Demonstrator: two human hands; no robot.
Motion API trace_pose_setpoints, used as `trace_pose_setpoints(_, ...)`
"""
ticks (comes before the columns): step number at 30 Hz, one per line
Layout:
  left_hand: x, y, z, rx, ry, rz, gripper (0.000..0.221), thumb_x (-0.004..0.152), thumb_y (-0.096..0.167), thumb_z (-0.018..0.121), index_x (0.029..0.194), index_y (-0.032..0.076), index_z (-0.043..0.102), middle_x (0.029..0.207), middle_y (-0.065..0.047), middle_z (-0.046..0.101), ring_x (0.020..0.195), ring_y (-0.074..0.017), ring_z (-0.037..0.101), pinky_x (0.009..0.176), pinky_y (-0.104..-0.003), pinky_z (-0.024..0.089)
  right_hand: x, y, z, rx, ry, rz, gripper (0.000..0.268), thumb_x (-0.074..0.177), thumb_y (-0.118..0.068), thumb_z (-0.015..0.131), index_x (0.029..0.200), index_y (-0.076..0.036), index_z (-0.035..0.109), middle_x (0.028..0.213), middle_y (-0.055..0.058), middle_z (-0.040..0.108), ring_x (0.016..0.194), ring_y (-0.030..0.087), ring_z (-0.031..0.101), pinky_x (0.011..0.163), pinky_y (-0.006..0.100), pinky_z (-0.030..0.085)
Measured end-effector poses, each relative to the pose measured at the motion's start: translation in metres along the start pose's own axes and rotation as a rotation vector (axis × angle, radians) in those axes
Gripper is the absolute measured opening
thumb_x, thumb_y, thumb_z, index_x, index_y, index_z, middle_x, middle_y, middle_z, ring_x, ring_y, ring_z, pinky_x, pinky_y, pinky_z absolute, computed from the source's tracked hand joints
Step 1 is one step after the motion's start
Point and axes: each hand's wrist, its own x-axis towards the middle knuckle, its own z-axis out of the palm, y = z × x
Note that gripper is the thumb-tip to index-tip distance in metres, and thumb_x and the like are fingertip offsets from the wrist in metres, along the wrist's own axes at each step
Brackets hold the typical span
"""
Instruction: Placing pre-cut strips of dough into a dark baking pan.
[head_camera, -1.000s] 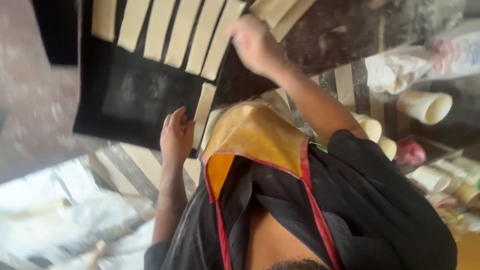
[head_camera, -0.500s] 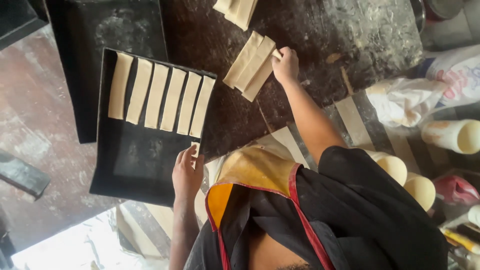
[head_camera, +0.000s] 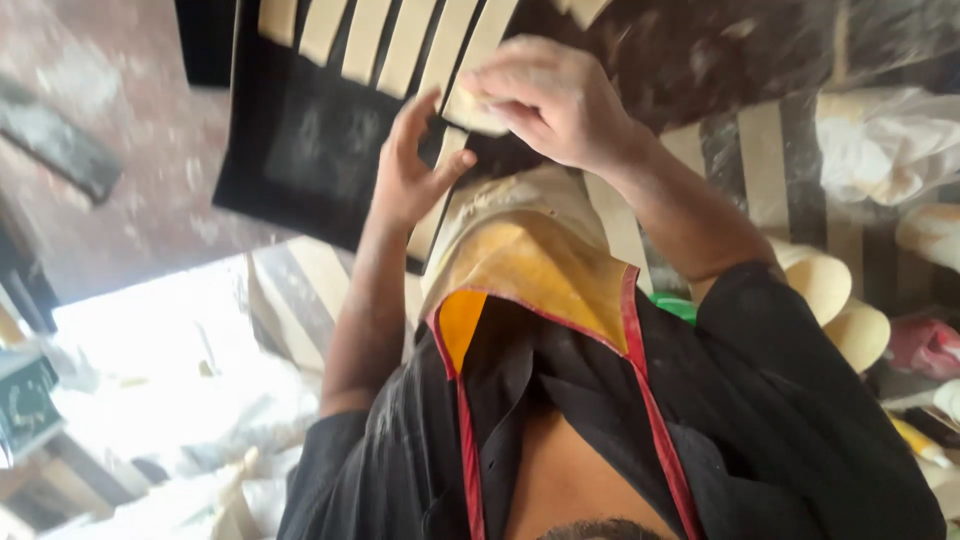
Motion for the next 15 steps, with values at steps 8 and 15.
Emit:
trace_pose_setpoints(8, -0.086, -0.056, -0.053, -0.566, -0.042, -0.344, 0.062, 0.098, 0.019, 0.079, 0.146, -0.007, 0.051, 0.13, -0.013, 0.067, 0.117, -0.0173, 0.066, 0.101, -0.033, 0.056, 0.002, 0.012, 0.134, 0.35, 0.113, 0.375, 0.01, 0.111, -0.001, 0.074, 0.12, -0.002, 0.068, 0.104, 0.007, 0.075, 0.093, 0.016, 0.078, 0.082, 0.029, 0.064)
trace_pose_setpoints(15, -0.106, -0.078, -0.042, 0.153, -0.136, -0.583, 0.048, 0.097, 0.021, 0.074, 0.14, 0.004, 0.062, 0.121, -0.015, 0.075, 0.11, -0.0285, 0.075, 0.095, -0.037, 0.057, -0.049, 0.04, 0.195, 0.034, 0.074, 0.362, 0.013, 0.095, -0.004, 0.079, 0.107, -0.002, 0.075, 0.101, 0.011, 0.076, 0.087, 0.022, 0.074, 0.077, 0.031, 0.06)
